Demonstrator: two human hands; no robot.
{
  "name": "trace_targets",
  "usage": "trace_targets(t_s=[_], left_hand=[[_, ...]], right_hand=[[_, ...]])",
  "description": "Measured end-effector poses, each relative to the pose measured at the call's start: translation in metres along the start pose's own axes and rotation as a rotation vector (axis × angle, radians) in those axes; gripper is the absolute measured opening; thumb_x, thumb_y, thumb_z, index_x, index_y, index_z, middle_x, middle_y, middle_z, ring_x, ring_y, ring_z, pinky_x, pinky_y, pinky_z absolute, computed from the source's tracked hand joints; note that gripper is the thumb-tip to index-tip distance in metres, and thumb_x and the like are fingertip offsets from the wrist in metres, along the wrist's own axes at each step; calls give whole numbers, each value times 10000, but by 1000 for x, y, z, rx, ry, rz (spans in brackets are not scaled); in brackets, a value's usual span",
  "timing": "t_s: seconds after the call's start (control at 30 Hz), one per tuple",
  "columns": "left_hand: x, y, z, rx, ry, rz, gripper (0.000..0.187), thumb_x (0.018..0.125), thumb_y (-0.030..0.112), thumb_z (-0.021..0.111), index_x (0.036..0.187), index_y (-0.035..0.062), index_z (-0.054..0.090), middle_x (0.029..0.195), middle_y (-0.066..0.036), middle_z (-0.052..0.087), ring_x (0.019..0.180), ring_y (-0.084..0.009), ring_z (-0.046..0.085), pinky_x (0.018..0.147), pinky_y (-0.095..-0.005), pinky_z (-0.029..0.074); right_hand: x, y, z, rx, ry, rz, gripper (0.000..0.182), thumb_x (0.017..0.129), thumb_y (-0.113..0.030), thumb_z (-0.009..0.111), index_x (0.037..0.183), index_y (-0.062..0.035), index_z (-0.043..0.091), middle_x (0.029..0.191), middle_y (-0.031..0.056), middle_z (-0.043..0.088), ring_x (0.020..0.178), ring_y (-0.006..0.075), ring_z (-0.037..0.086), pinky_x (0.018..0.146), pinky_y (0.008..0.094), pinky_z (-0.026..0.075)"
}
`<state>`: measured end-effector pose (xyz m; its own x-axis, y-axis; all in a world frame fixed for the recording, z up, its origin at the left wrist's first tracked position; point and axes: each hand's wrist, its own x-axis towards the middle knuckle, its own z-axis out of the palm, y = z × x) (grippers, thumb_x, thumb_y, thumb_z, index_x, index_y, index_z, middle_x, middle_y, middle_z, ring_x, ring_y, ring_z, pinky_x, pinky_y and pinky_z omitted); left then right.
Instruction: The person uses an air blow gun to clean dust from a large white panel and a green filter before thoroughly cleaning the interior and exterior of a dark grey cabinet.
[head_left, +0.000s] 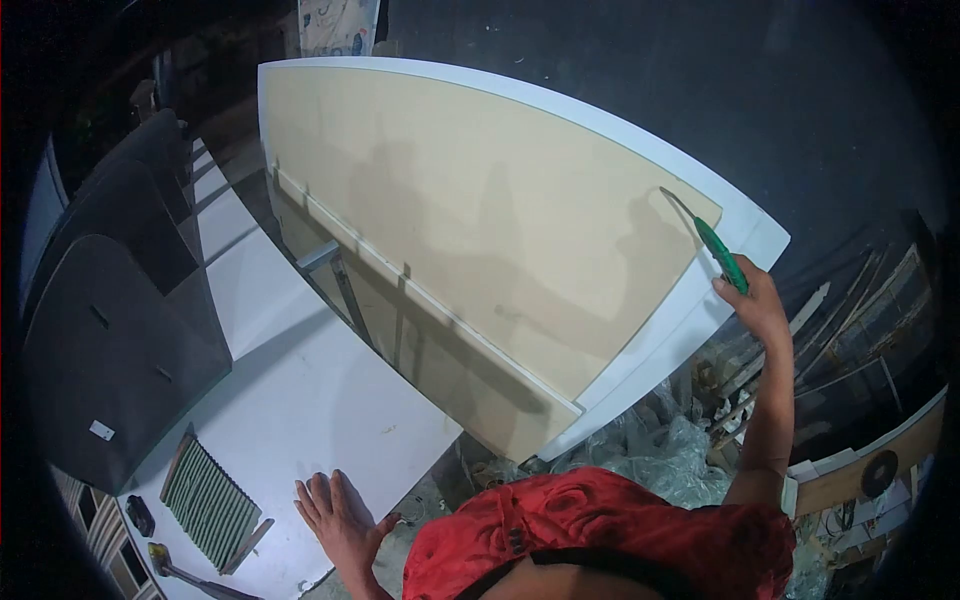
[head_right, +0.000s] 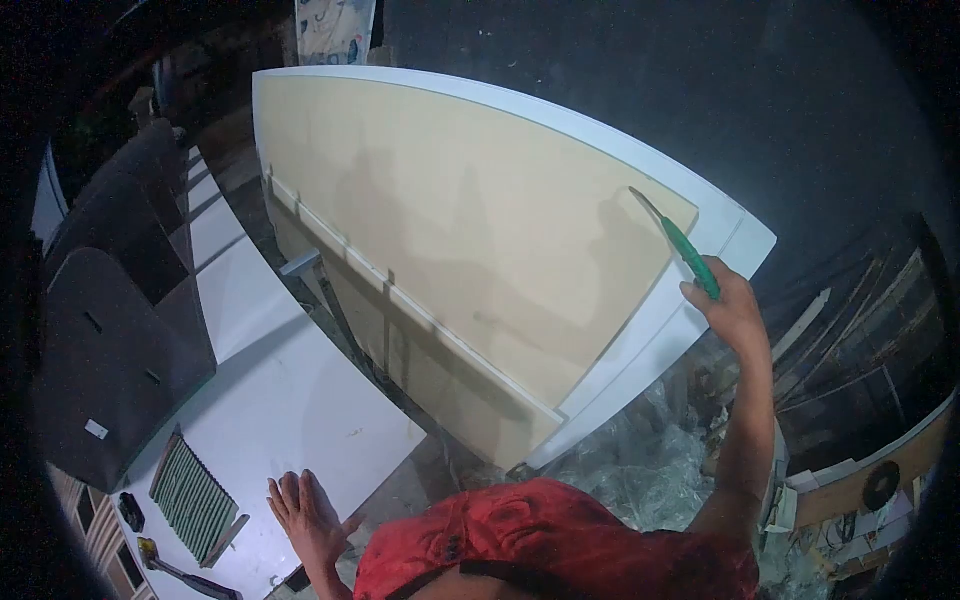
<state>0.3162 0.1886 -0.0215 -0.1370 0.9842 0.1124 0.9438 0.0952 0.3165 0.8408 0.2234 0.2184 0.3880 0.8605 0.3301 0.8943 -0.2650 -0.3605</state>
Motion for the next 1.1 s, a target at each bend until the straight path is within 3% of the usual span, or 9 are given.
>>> trace_targets(t_s=[0.27,0.53,0.63,0.77,1.0,1.1], left_hand=[[-1,0,0,-8,0,-17,1144,330,466,887,1333,100,474,1422,-161,381,1401,-382,185,1169,-501,127],[0,5,-3,25,-41,-58,1133,337,453,892,1334,111,478,1436,-153,363,1405,-379,171,1171,-503,125],[0,1,0,6,-26,-43,1117,347,447,892,1329,106,485,1431,-156,365,1404,-385,169,1170,-510,125],[0,4,-2,18,-32,-53,1105,352,453,889,1321,99,493,1418,-160,376,1399,-393,175,1166,-519,128],[-1,5,-1,2,7,-42,1095,355,477,881,1304,84,502,1405,-174,383,1390,-406,188,1159,-530,136],[-1,3,1,9,3,-34,1089,366,478,881,1305,80,500,1402,-176,386,1390,-409,188,1158,-532,139]], right_hand=[[6,2,20,76,-37,6,418,803,-265,678,1115,-3,583,845,143,637,778,252,607,739,377,469],[21,-10,100,367,-439,79,410,822,-293,693,1106,-16,588,759,37,561,693,146,538,640,308,445],[27,-3,137,423,-421,-29,413,816,-309,701,1071,-6,582,763,41,568,658,151,538,600,307,448],[34,-5,168,355,-451,90,401,808,-351,695,952,-11,540,757,61,561,626,167,534,566,312,447],[36,-1,191,412,-411,98,428,791,-371,702,944,-12,529,760,75,551,613,169,539,553,326,449],[34,1,192,425,-438,167,432,790,-364,701,962,-1,540,784,97,569,681,209,562,630,353,459]])
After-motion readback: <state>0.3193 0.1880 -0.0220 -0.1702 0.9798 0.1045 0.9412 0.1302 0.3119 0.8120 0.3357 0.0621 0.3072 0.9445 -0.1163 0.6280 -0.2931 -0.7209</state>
